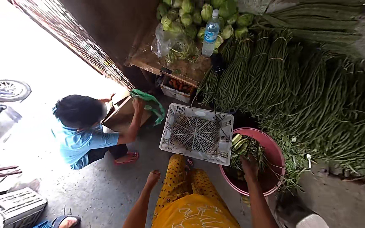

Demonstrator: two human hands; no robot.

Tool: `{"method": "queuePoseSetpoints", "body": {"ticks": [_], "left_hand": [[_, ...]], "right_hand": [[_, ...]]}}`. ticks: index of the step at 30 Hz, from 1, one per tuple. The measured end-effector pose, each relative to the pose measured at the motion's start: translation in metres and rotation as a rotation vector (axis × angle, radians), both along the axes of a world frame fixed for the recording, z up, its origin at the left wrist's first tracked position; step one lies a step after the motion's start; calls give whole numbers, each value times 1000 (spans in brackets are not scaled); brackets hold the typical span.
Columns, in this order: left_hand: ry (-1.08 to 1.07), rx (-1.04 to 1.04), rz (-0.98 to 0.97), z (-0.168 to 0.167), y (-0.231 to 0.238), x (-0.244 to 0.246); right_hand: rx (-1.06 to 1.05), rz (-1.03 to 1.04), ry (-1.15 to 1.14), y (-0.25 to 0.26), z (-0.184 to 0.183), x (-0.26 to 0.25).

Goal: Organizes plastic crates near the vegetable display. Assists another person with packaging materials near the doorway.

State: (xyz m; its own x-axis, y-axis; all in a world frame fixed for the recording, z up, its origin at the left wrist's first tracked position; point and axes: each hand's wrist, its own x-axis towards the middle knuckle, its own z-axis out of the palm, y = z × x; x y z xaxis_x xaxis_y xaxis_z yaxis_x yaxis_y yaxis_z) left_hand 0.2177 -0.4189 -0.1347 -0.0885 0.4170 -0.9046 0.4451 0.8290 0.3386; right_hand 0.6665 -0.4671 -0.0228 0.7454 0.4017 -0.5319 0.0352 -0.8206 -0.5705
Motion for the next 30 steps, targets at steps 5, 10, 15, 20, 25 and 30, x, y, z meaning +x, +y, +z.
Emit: {"method": "queuePoseSetpoints", "body": {"ticks": [5,10,15,20,25,30], "left_hand": [[-11,51,-82,2,28,7],[14,93,-121,2,40,-7],[54,72,-139,1,33,-23],[44,26,-124,-4,4,-29],[33,-39,-101,-10,-28,-20],[-8,-48,-99,-5,-39,-6]], "right_hand": [[-127,221,87,-16,-6,-18],[-159,278,90,-29,-4,-24],[-207,338,126,-34,-14,-16],[-221,347,114,-26,-3,-31],[-270,438,153,-27,-15,-42],[-216,466,109,-27,-10,-50]]}}
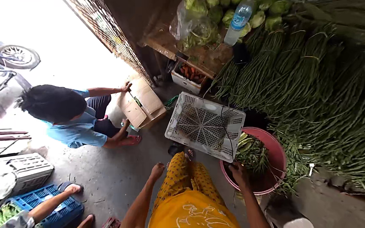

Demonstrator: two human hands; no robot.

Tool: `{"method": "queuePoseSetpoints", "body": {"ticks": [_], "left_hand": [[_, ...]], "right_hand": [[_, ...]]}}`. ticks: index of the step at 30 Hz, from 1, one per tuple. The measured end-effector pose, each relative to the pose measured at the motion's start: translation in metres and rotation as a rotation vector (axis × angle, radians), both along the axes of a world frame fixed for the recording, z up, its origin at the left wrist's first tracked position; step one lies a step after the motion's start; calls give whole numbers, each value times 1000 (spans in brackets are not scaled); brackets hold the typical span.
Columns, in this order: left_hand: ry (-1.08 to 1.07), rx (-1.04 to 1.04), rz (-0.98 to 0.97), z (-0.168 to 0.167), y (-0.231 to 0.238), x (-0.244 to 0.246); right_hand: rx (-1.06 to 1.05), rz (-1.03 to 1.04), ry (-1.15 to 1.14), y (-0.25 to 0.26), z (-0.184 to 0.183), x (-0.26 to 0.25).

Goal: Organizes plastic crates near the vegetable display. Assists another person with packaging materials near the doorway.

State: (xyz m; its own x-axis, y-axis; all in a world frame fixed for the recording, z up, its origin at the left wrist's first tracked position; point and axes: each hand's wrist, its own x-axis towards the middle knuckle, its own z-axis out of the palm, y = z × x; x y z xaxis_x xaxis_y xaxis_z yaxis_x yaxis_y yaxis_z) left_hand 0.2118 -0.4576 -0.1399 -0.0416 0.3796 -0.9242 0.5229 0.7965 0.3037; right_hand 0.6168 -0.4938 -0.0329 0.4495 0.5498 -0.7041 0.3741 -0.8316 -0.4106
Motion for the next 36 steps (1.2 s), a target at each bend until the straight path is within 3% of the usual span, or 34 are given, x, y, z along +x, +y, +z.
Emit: {"method": "queuePoseSetpoints", "body": {"ticks": [8,14,36], "left_hand": [[51,38,59,6,-1,-1],[28,30,104,-1,-10,-7],[-20,33,-17,1,21,6]], "right_hand": [[-89,67,54,-11,-17,8],[-83,132,56,9,-4,4],[-67,158,37,3,10,-5]]}}
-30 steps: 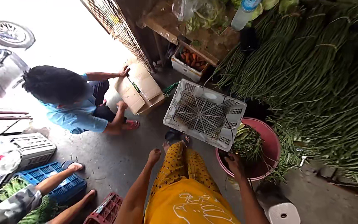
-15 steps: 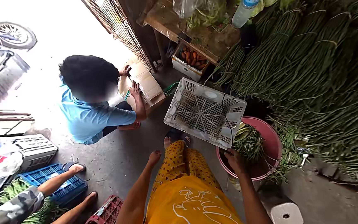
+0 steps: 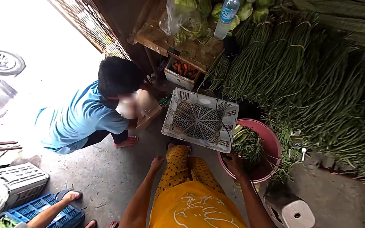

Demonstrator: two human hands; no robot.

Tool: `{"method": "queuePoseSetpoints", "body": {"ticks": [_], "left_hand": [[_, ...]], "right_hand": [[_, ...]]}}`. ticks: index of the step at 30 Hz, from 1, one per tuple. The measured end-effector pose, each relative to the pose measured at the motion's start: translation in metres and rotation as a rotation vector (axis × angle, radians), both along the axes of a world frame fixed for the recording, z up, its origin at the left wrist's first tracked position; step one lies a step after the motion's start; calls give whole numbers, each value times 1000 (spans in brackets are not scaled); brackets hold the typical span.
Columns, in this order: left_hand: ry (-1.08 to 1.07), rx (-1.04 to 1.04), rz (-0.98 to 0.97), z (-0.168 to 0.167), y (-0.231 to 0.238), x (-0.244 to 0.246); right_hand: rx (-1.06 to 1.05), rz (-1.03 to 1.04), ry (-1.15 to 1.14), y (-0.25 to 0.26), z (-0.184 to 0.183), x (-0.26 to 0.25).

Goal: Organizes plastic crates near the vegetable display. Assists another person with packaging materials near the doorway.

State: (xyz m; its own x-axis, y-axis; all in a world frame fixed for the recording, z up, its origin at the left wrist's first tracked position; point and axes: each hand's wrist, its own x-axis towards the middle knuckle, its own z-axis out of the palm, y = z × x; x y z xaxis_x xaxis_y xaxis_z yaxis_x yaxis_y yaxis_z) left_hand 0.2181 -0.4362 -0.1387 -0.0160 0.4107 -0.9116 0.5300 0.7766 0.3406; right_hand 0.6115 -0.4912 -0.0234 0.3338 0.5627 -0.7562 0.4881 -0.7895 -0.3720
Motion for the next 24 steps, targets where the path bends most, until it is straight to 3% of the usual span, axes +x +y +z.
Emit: {"method": "queuePoseSetpoints", "body": {"ticks": [14,20,24], "left_hand": [[11,-33,-136,-12,15,1],[211,72,-341,-28,77,-14],[218,149,-323,-52,128,-15]], "right_hand": [[-42,-59,81,-10,-3,-10],[-112,-99,246,-6,-22,-37],[-266,1,552,15,-63,-107]]}}
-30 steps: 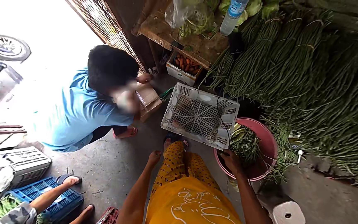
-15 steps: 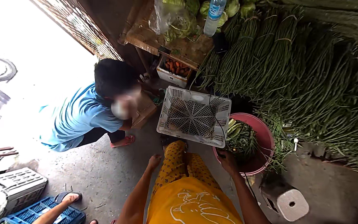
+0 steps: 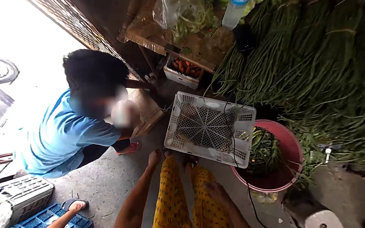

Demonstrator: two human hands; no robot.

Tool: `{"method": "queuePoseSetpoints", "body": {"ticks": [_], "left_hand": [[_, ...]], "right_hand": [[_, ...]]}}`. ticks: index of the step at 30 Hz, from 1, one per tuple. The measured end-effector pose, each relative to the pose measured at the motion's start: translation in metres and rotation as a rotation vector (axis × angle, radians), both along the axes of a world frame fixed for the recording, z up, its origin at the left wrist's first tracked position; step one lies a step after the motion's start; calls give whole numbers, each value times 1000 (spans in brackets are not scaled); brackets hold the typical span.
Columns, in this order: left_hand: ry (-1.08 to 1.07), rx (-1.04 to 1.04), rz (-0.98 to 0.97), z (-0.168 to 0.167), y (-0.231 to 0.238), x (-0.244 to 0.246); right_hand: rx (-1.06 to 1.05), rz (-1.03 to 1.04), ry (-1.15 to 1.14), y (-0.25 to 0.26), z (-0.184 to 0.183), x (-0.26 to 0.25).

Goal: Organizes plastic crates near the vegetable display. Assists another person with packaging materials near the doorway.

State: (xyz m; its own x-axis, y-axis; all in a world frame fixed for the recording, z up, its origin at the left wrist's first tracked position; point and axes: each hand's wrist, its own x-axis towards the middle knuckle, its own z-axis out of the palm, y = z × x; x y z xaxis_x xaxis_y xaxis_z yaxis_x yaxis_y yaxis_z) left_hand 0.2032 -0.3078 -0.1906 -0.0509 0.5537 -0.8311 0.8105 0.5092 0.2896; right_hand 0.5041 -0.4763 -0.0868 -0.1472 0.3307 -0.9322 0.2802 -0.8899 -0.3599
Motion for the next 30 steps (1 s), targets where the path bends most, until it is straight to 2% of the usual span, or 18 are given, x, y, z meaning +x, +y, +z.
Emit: {"method": "queuePoseSetpoints", "body": {"ticks": [3,7,9,11,12,14,17,20,24,27,30], "left_hand": [[-78,88,148,-18,24,2],[-122,176,393,-54,29,-22],[-79,213,385,-86,19,-46],[7,170,275,-122,14,-69],[42,99,237,-129,23,-73],[41,14,217,-119,47,-74],[-68,187,74,-131,76,-85],[-52,113,-80,-144,113,-91],[-151,120,-77,-152,119,-98],[-202,162,-133,-169,117,-99],[-65,137,-355,-174,154,-82]], "right_hand": [[29,-46,92,43,-31,-87],[297,-210,-48,129,-61,-201],[361,-281,-115,178,-90,-245],[300,-374,-196,231,-130,-268],[253,-435,-236,256,-154,-274],[169,-555,-320,297,-200,-283],[185,-694,-351,349,-268,-288],[290,-949,-294,402,-331,-288],[435,-905,-207,467,-387,-278],[452,-706,-278,497,-383,-262],[498,-593,-231,508,-369,-242]]}}
